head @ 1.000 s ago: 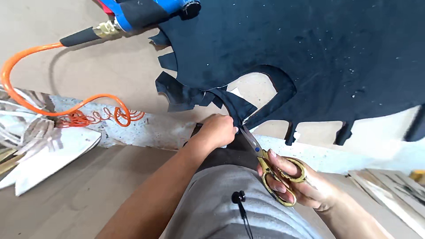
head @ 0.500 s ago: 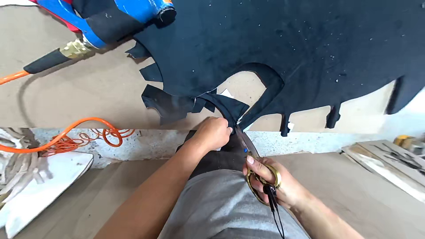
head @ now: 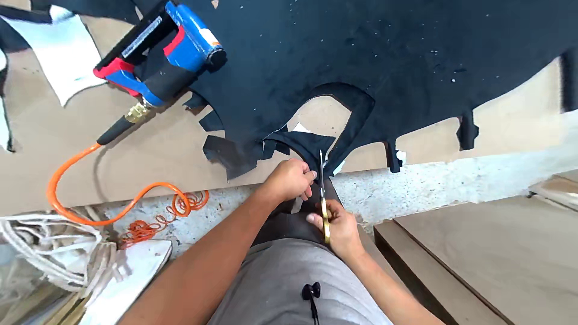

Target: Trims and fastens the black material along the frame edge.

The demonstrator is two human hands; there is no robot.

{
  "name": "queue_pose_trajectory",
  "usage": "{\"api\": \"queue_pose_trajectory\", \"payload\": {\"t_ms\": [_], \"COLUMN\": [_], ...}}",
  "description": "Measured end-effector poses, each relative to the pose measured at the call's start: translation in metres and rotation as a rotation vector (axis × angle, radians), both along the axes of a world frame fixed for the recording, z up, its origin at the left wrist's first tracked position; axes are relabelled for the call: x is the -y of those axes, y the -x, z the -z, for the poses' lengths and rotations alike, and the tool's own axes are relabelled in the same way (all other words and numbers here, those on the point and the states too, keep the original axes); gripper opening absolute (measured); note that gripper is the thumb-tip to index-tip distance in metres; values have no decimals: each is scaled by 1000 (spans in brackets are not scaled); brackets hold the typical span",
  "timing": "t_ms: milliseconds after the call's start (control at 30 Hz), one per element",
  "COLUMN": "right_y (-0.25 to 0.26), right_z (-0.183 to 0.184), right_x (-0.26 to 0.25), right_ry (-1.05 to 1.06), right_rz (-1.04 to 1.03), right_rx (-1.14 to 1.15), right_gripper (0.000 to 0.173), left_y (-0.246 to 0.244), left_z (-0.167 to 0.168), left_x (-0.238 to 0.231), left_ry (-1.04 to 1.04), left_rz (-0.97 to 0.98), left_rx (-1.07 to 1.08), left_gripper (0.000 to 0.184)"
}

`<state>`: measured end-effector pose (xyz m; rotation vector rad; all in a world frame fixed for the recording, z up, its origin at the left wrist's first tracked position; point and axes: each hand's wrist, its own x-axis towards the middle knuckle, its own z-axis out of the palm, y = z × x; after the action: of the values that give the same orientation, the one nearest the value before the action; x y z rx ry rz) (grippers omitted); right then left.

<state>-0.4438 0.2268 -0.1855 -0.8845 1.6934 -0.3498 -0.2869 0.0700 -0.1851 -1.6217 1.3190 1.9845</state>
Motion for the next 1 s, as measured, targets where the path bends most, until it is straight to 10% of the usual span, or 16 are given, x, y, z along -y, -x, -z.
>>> {"api": "queue_pose_trajectory", "payload": {"t_ms": [133, 200, 267, 400, 667, 833, 1000], "right_y": [26, 44, 61, 94, 114, 151, 172], "right_z": [-8, -29, -43, -55, -80, -107, -127], "right_x": [-24, -18, -8, 11, 45, 132, 235], "right_ry": [172, 93, 50, 17, -123, -324, -424], "right_rz": [-76, 2, 112, 205, 232, -432, -1061], "right_rx": [193, 221, 156, 22, 385, -245, -610], "right_gripper": [73, 67, 56, 51, 51, 57, 67], "left_y": [6, 13, 19, 20, 60, 80, 105], "left_z": [-10, -16, -6, 38, 35, 10, -29], "left_x": [-4, -14, -21, -13, 48, 74, 48], "left_ry": [159, 568, 1080, 1294, 1247, 1148, 532], "left_rz": [119, 199, 246, 644, 704, 270, -187], "left_rx": [163, 251, 148, -154, 14, 120, 104], "left_gripper": [41, 35, 22, 53, 62, 41, 45]}}
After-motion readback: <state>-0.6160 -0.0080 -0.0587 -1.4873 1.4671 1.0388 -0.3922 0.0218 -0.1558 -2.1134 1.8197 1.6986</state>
